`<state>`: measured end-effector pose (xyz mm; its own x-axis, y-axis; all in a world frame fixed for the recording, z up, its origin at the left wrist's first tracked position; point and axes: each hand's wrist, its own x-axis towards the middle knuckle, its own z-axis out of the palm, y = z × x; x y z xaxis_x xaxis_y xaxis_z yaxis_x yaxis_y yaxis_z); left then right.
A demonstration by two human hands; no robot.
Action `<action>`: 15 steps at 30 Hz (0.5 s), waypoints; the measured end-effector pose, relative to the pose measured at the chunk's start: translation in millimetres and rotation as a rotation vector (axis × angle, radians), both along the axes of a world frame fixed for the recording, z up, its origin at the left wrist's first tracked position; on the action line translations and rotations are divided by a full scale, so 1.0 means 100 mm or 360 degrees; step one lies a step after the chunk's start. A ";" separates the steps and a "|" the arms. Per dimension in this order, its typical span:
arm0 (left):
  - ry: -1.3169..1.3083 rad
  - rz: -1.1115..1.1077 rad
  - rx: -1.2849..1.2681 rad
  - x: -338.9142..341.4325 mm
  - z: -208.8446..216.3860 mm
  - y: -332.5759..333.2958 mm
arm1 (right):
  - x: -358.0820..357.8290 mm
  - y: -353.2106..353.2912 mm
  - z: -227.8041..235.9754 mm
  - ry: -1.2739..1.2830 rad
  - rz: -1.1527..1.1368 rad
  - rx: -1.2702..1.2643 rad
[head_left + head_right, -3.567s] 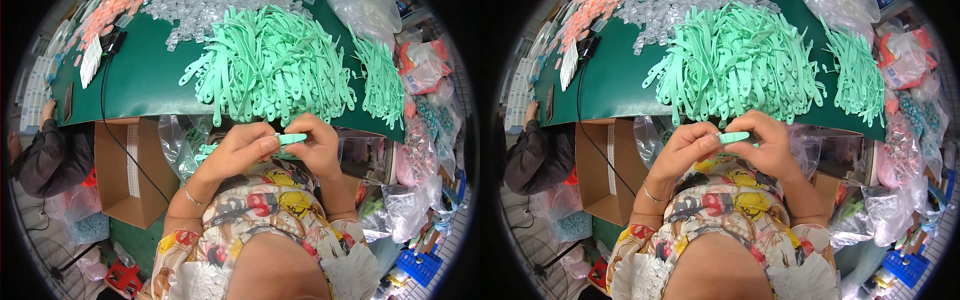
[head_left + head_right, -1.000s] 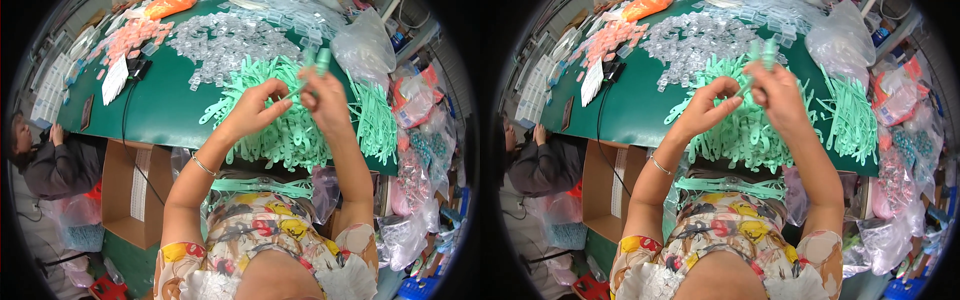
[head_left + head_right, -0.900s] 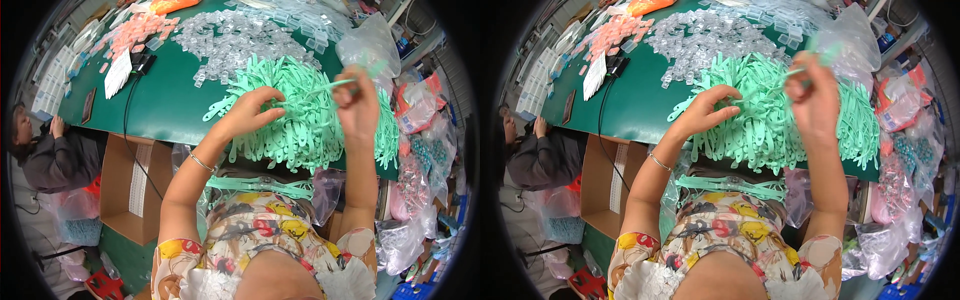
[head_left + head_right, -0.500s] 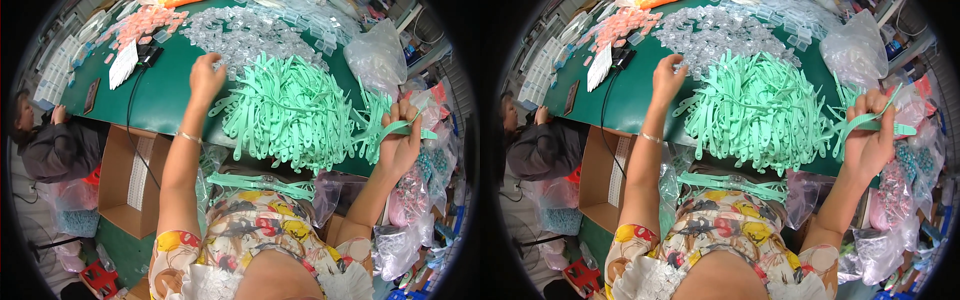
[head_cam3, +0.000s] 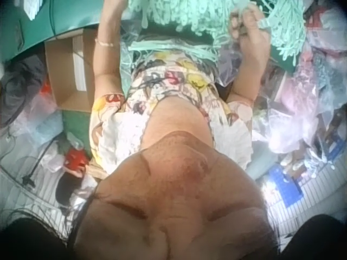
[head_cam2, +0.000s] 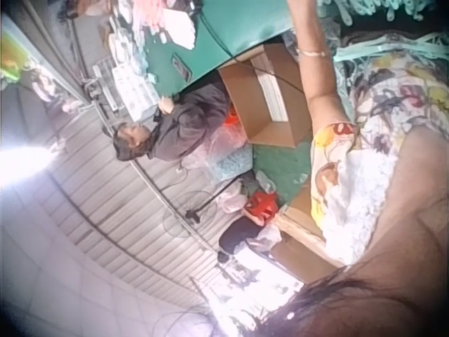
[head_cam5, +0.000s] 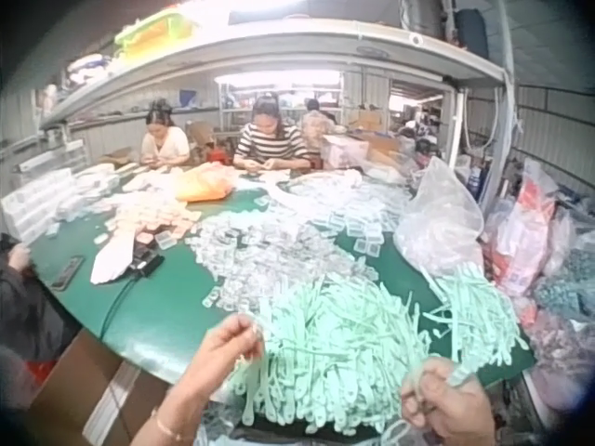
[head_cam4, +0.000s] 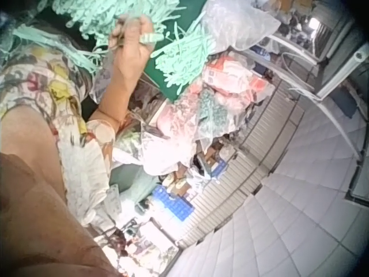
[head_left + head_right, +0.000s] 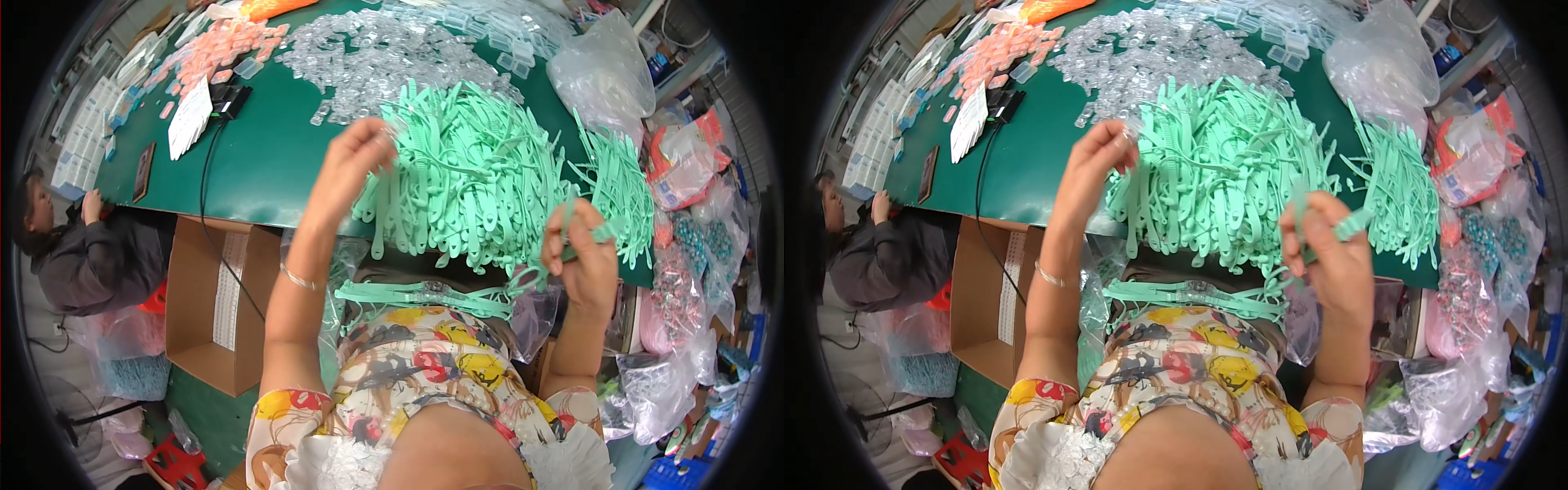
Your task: Assembling small clear plastic clips onto green plastic straps at a workbench.
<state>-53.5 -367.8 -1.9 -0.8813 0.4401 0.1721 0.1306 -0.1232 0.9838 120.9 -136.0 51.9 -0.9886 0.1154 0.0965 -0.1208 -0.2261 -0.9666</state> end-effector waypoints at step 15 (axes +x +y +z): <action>-0.1023 -0.0739 0.0898 1.14 -0.01 0.42 | 0.03 -0.38 -0.44 -0.0274 0.0313 -0.0304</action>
<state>60.4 -325.9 -2.7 -0.6404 0.7680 0.0108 -0.5914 -0.5020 0.6311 123.7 -173.8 7.7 -0.9937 -0.0793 -0.0794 0.1050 -0.4081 -0.9069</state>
